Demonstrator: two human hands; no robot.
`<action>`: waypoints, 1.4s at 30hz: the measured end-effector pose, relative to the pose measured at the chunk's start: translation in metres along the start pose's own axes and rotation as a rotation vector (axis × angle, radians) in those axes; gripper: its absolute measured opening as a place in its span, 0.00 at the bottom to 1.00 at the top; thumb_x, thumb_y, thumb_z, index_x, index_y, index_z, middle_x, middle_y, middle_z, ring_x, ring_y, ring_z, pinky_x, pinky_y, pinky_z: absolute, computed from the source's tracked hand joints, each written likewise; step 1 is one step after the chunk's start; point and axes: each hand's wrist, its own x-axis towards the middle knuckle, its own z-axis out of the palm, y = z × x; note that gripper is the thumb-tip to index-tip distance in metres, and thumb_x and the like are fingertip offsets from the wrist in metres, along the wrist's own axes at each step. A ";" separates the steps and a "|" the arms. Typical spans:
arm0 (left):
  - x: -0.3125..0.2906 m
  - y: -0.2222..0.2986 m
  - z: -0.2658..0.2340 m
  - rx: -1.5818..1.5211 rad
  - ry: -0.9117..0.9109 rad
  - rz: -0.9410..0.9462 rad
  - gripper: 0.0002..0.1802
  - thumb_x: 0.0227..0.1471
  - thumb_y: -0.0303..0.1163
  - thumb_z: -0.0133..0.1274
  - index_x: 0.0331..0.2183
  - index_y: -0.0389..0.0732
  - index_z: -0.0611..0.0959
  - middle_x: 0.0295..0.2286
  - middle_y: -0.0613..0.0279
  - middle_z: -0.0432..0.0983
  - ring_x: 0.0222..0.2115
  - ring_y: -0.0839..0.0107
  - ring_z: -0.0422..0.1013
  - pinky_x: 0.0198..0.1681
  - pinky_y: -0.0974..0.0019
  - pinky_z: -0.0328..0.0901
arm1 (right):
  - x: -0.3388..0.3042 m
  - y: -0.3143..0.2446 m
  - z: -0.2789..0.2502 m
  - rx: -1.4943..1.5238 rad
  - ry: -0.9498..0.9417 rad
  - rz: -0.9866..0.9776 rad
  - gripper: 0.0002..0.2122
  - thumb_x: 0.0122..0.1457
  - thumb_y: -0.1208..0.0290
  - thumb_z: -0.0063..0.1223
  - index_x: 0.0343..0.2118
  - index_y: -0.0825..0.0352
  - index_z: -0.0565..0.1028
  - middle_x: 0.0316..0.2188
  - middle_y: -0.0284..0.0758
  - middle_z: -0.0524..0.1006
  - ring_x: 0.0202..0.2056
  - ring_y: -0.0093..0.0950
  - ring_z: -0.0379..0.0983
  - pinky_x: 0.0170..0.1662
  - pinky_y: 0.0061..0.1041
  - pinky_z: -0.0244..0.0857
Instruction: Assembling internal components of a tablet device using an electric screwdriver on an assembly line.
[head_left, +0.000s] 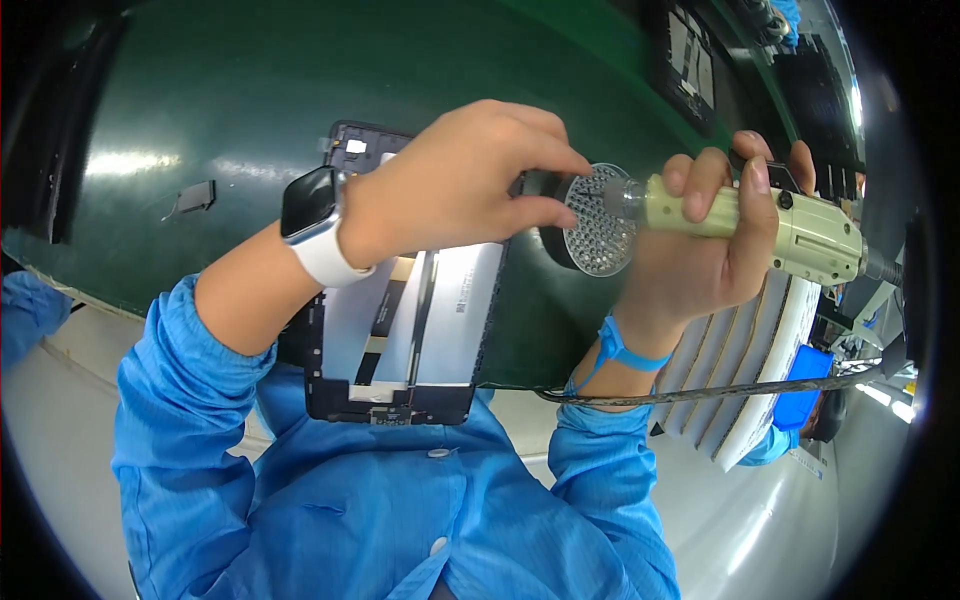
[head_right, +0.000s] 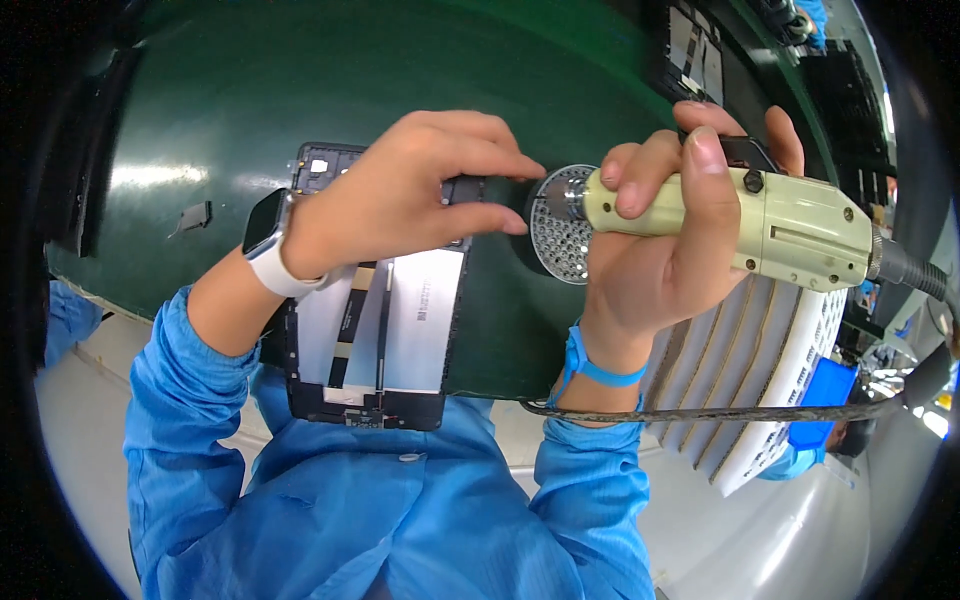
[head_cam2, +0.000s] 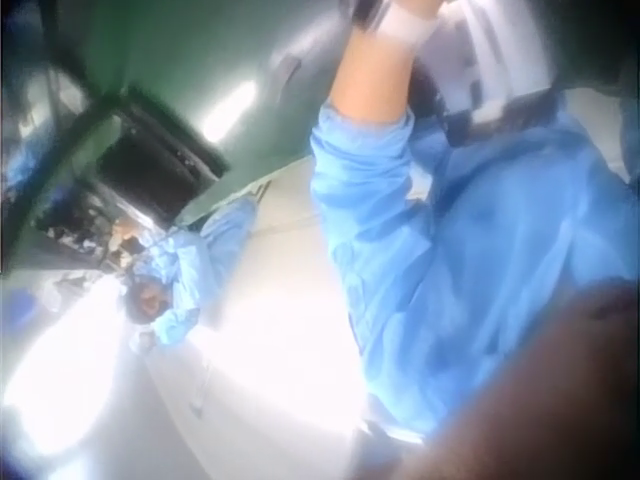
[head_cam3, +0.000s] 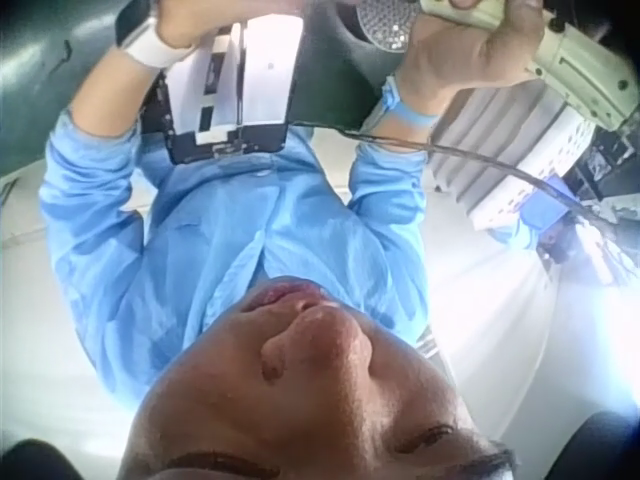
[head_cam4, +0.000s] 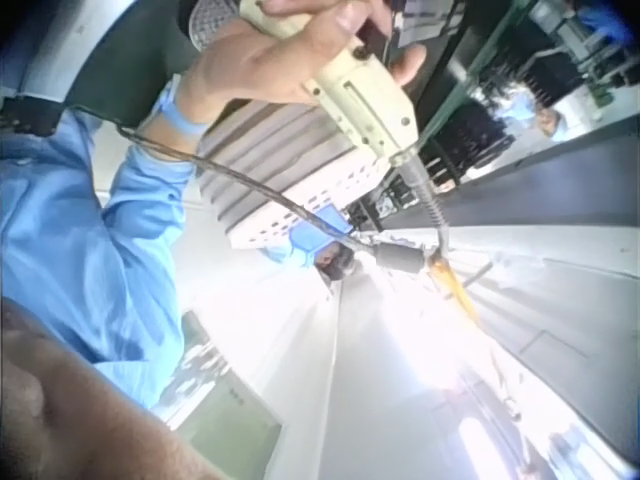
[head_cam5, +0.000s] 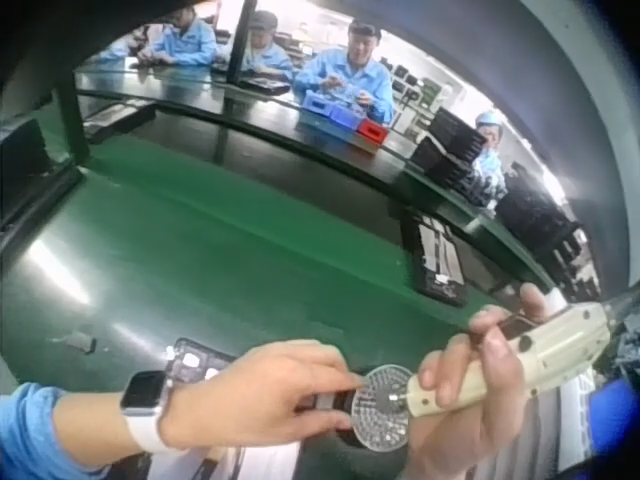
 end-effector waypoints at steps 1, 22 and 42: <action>0.000 -0.001 0.000 0.003 0.005 -0.003 0.15 0.40 0.25 0.66 0.34 0.34 0.84 0.29 0.54 0.77 0.31 0.56 0.73 0.33 0.61 0.68 | -0.002 0.000 0.006 0.021 -0.028 0.014 0.25 0.56 0.78 0.49 0.57 0.70 0.57 0.36 0.49 0.74 0.16 0.23 0.67 0.22 0.28 0.66; -0.001 -0.005 -0.001 0.093 -0.021 0.079 0.06 0.42 0.28 0.65 0.26 0.36 0.86 0.23 0.59 0.76 0.28 0.59 0.71 0.32 0.60 0.66 | -0.009 -0.002 0.013 0.037 -0.024 -0.016 0.26 0.55 0.78 0.49 0.57 0.68 0.56 0.36 0.48 0.76 0.15 0.22 0.65 0.23 0.28 0.67; 0.000 -0.006 -0.004 0.050 -0.050 0.062 0.06 0.41 0.27 0.65 0.27 0.38 0.87 0.23 0.60 0.78 0.28 0.62 0.72 0.31 0.62 0.67 | -0.010 -0.002 0.014 0.020 -0.025 -0.033 0.27 0.54 0.78 0.51 0.57 0.69 0.57 0.35 0.49 0.76 0.14 0.23 0.66 0.21 0.29 0.67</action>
